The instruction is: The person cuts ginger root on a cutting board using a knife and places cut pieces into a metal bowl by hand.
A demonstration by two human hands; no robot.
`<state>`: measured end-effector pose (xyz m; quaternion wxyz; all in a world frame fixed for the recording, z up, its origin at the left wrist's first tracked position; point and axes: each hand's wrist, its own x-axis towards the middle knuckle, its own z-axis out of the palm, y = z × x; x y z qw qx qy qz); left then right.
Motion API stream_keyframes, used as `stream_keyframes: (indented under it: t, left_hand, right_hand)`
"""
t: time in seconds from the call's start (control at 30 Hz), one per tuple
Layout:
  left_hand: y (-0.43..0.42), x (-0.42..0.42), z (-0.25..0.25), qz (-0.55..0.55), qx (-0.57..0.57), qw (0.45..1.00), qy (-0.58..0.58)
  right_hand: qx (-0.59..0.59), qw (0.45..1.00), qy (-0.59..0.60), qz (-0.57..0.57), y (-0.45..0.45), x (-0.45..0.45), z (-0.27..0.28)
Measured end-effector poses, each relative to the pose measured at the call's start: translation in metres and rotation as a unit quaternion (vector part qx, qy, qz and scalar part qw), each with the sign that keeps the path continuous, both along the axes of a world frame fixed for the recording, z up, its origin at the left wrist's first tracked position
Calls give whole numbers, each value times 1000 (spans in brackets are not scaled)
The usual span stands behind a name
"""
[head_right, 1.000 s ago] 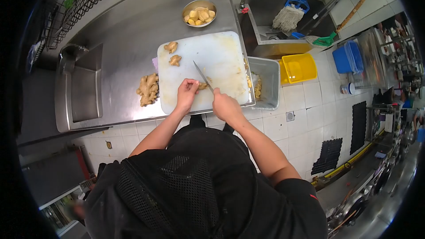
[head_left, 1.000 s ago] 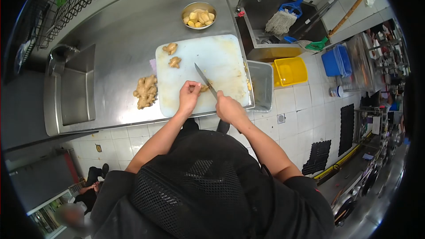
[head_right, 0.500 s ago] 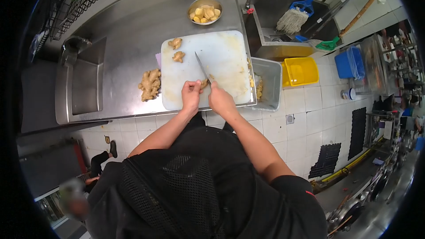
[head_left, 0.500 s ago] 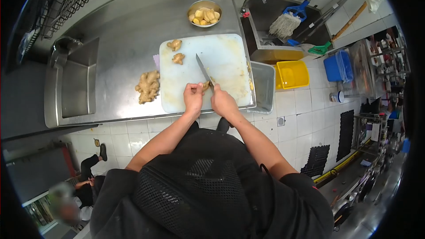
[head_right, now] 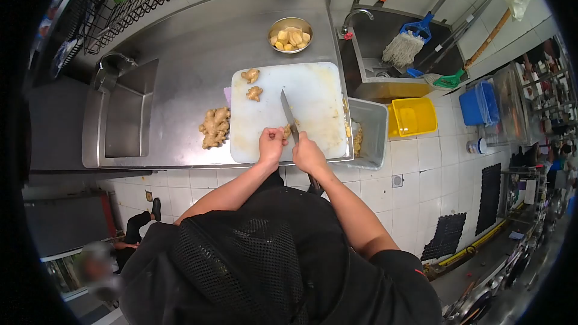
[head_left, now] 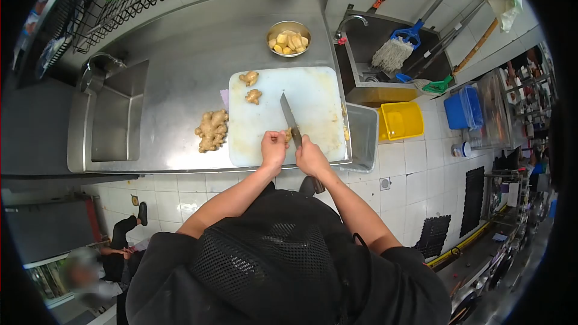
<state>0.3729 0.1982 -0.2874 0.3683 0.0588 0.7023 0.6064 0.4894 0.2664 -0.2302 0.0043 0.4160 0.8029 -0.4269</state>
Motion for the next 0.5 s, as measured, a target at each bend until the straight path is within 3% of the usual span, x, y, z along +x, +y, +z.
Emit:
stream_keyframes:
  t: [0.23,0.3,0.43,0.5]
  left_hand:
    - [3,1,1,22,7,1000,4]
    - [3,-5,6,-16,-22,999,-22]
    - [4,-11,8,-13,-38,998,-52]
    - [4,-12,7,-41,-7,999,-25]
  right_hand:
    - [-8,1000,19,-10,-4,-4,5]
    - [-27,999,21,-11,-2,-4,11]
    - [-9,999,40,-14,-3,-9,-8]
    - [-65,993,76,-59,8,-9,-19]
